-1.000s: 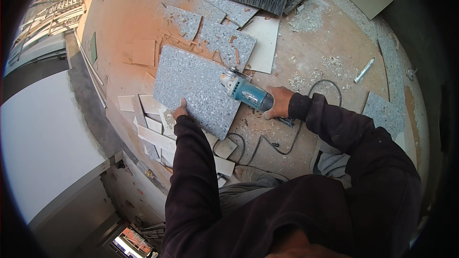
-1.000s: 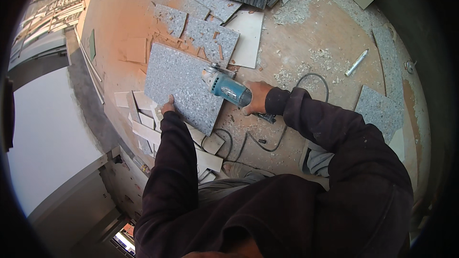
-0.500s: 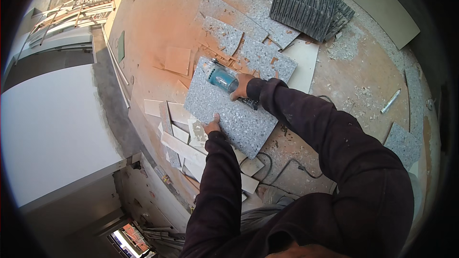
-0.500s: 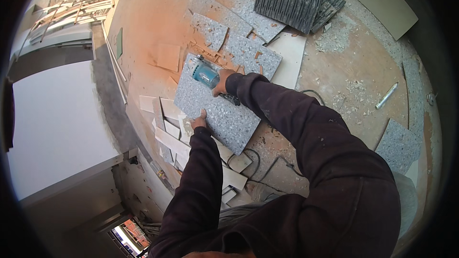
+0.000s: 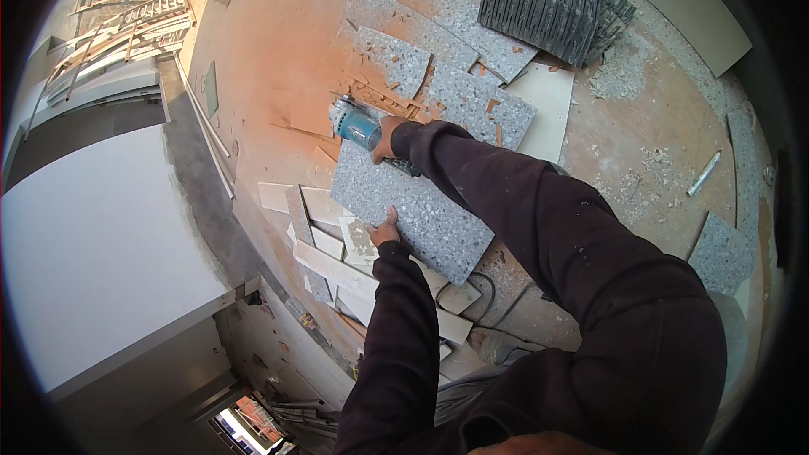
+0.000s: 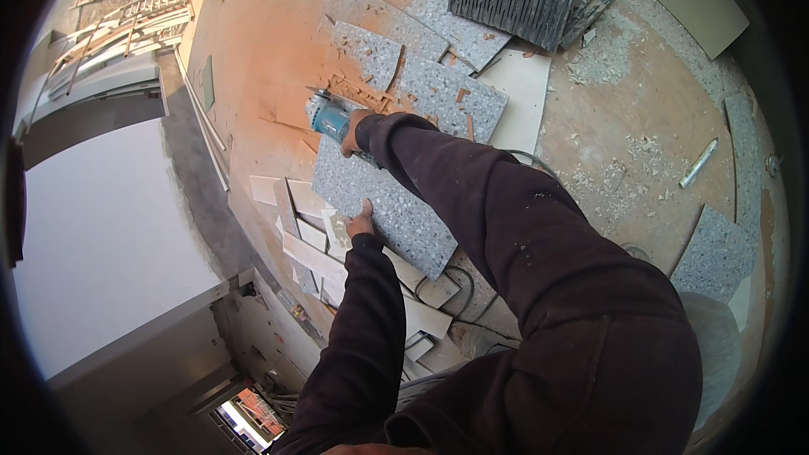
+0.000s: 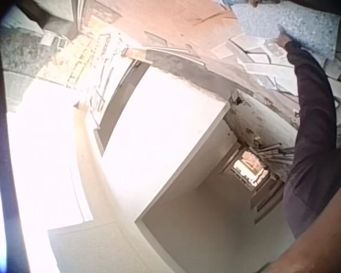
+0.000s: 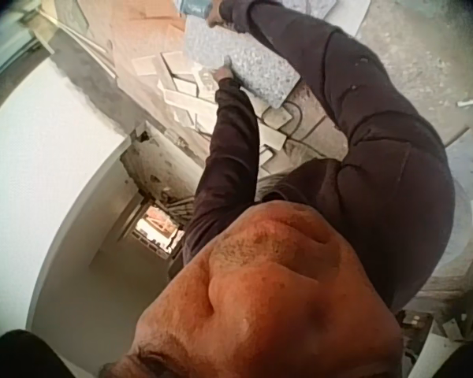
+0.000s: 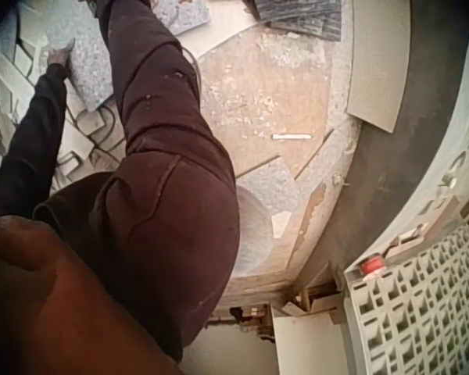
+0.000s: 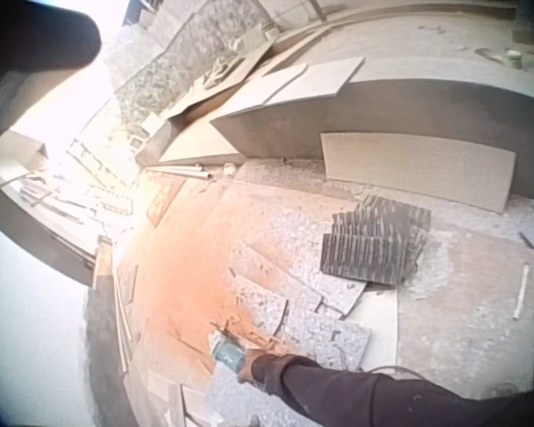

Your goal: The person uses a power tool to cut a tile, moves several pieces around the pile, and then carries two tiles across the room.

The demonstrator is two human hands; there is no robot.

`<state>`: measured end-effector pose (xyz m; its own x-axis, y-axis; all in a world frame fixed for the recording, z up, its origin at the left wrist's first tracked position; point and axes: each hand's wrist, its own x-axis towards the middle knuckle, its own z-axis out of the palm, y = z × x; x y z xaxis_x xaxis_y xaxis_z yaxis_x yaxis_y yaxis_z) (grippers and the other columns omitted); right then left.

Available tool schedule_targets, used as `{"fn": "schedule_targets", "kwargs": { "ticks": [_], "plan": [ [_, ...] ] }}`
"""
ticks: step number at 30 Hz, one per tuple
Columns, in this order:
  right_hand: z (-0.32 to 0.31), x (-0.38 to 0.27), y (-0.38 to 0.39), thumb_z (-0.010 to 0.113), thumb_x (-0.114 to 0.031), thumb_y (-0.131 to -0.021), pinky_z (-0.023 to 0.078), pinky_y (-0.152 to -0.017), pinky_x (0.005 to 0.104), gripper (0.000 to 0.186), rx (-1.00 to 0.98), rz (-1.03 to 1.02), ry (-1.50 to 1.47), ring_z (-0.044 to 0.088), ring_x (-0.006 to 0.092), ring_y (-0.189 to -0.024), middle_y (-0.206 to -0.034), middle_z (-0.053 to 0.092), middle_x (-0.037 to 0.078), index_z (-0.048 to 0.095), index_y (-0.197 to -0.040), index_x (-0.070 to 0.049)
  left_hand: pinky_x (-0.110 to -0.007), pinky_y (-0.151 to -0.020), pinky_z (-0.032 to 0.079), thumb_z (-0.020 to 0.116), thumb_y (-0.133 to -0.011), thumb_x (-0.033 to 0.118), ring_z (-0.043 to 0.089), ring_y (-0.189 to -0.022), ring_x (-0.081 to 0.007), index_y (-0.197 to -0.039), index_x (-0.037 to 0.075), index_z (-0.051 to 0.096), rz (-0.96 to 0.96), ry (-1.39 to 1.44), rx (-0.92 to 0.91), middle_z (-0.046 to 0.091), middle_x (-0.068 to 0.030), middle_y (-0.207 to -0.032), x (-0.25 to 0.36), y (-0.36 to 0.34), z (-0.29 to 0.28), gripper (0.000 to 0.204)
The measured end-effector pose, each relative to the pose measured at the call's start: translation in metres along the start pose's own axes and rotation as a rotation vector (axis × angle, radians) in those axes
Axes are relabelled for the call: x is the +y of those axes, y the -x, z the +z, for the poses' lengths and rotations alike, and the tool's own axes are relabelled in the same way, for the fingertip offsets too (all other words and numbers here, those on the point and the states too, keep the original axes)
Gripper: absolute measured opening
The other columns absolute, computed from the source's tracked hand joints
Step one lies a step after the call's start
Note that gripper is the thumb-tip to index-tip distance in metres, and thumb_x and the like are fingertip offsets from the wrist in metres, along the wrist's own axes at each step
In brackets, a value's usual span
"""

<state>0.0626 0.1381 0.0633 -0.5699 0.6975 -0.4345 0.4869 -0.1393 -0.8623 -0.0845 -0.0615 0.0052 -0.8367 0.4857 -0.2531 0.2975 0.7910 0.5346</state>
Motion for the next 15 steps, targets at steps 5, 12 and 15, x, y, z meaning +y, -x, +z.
{"fn": "schedule_targets", "kwargs": {
  "ticks": [5, 12, 15],
  "plan": [
    [-0.002, -0.01, -0.004, 0.074, -0.031, -0.05, 0.045, -0.078, 0.0322, 0.067, -0.027, 0.013, 0.019, 0.057, 0.0289, -0.09, -0.097, 0.057, 0.022, 0.053, -0.102, 0.007, -0.031, -0.102, 0.018, 0.074, -0.062, 0.034, 0.027, -0.122, -0.0342, -0.125, -0.017, 0.016, -0.029, 0.069, 0.012, 0.027, -0.0284, -0.13, -0.002, 0.0, -0.005, 0.099],
    [-0.005, -0.016, -0.008, 0.074, -0.031, -0.049, 0.046, -0.076, 0.0323, 0.066, -0.055, 0.048, 0.039, 0.057, 0.0282, -0.09, -0.099, 0.057, 0.023, 0.054, -0.1, 0.007, -0.03, -0.102, 0.018, 0.074, -0.063, 0.028, 0.027, -0.122, -0.0335, -0.126, -0.016, 0.015, -0.03, 0.142, -0.007, 0.027, -0.028, -0.13, 0.002, 0.004, -0.004, 0.097],
    [-0.006, -0.019, -0.008, 0.075, -0.031, -0.049, 0.045, -0.076, 0.0318, 0.067, -0.047, 0.059, 0.027, 0.057, 0.0284, -0.09, -0.099, 0.056, 0.023, 0.054, -0.101, 0.007, -0.03, -0.102, 0.018, 0.074, -0.063, 0.026, 0.028, -0.121, -0.0336, -0.126, -0.016, 0.015, -0.055, 0.144, -0.02, 0.027, -0.0277, -0.13, -0.001, 0.001, -0.005, 0.096]
  ]
}}
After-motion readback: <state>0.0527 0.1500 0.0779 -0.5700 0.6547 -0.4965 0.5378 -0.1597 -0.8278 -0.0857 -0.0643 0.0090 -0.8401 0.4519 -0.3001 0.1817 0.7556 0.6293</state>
